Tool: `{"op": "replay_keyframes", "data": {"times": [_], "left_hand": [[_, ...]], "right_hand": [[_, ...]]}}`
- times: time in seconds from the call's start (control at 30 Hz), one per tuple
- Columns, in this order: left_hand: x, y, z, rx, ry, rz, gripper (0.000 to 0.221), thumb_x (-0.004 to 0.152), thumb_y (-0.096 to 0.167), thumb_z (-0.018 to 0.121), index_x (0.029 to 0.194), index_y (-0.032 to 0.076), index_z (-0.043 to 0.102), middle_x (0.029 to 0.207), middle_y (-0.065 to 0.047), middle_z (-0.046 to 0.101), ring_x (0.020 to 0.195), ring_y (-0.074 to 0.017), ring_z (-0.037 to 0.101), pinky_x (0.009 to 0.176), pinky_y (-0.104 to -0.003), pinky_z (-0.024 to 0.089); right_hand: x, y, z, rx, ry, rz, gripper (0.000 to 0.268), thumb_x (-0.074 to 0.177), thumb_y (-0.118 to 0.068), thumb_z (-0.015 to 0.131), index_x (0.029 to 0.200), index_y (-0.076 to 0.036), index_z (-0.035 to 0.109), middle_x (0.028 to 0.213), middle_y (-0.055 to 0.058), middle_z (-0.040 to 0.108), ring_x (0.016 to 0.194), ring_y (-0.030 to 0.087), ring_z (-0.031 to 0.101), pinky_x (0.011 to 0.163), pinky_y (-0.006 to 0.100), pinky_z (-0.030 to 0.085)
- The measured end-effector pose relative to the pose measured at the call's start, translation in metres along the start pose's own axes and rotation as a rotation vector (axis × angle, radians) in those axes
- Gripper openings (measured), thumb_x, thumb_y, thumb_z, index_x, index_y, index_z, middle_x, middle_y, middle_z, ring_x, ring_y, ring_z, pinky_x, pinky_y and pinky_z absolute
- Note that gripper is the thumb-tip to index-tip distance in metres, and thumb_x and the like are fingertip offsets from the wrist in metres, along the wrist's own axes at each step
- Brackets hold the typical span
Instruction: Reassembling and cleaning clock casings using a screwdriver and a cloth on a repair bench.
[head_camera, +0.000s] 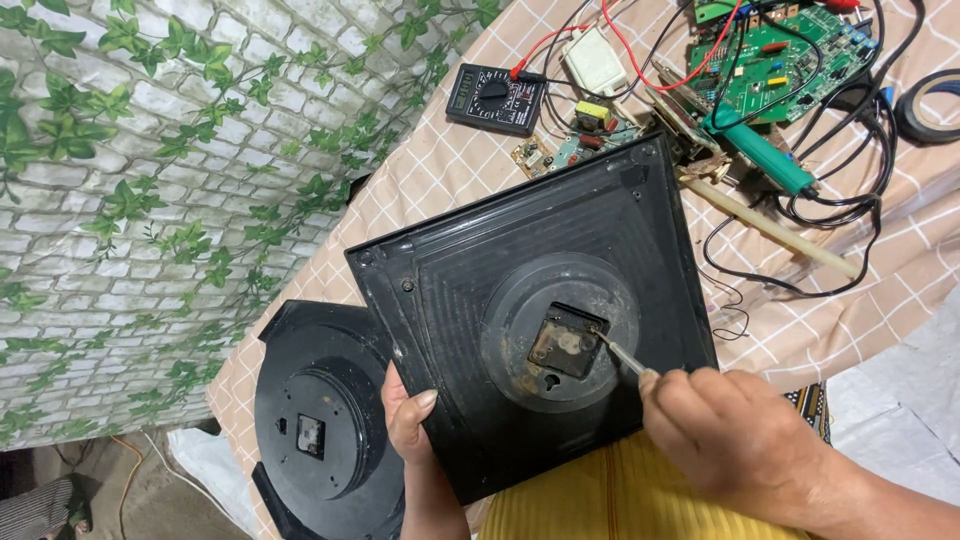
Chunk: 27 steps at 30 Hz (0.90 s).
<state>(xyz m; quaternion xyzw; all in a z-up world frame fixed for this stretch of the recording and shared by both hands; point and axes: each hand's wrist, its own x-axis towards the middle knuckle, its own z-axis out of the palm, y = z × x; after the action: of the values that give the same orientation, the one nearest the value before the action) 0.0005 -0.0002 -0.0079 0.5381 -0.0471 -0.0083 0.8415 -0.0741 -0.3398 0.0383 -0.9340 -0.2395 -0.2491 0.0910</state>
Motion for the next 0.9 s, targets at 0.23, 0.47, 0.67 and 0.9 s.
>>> {"op": "replay_keyframes", "data": {"times": [0.23, 0.47, 0.67, 0.9], "left_hand": [[0.006, 0.0, 0.007, 0.013, -0.029, -0.009, 0.062, 0.081, 0.007, 0.057, 0.14, -0.013, 0.053, 0.121, -0.022, 0.069, 0.11, -0.034, 0.067, 0.102, -0.046, 0.053], [0.004, -0.008, -0.005, 0.035, 0.035, -0.034, 0.069, 0.077, 0.007, 0.056, 0.144, -0.012, 0.05, 0.125, -0.023, 0.066, 0.113, -0.0362, 0.065, 0.103, -0.049, 0.051], [0.008, -0.004, 0.006, -0.012, 0.011, -0.037, 0.062, 0.08, 0.008, 0.056, 0.139, -0.011, 0.053, 0.12, -0.022, 0.068, 0.109, -0.0356, 0.066, 0.099, -0.049, 0.053], [0.01, -0.007, -0.004, 0.009, -0.049, -0.02, 0.056, 0.083, 0.008, 0.057, 0.136, -0.01, 0.056, 0.121, -0.02, 0.069, 0.109, -0.0339, 0.067, 0.1, -0.047, 0.053]], "right_hand": [[-0.006, 0.001, 0.002, 0.103, -0.052, 0.37, 0.007, 0.098, -0.017, 0.061, 0.093, -0.014, 0.065, 0.065, 0.005, 0.037, 0.049, 0.028, 0.048, 0.041, 0.045, 0.042], [-0.006, 0.018, -0.008, 0.255, -0.011, 0.336, 0.008, 0.096, -0.012, 0.059, 0.098, -0.011, 0.066, 0.068, 0.006, 0.046, 0.053, 0.03, 0.05, 0.046, 0.042, 0.041], [-0.004, 0.027, -0.002, 0.33, -0.018, 0.293, 0.012, 0.095, -0.012, 0.057, 0.103, -0.011, 0.066, 0.07, 0.006, 0.049, 0.054, 0.031, 0.053, 0.045, 0.043, 0.041], [0.001, 0.026, 0.01, 0.223, 0.01, 0.243, 0.01, 0.095, -0.011, 0.059, 0.101, -0.01, 0.067, 0.069, 0.006, 0.047, 0.054, 0.03, 0.053, 0.046, 0.043, 0.043]]}}
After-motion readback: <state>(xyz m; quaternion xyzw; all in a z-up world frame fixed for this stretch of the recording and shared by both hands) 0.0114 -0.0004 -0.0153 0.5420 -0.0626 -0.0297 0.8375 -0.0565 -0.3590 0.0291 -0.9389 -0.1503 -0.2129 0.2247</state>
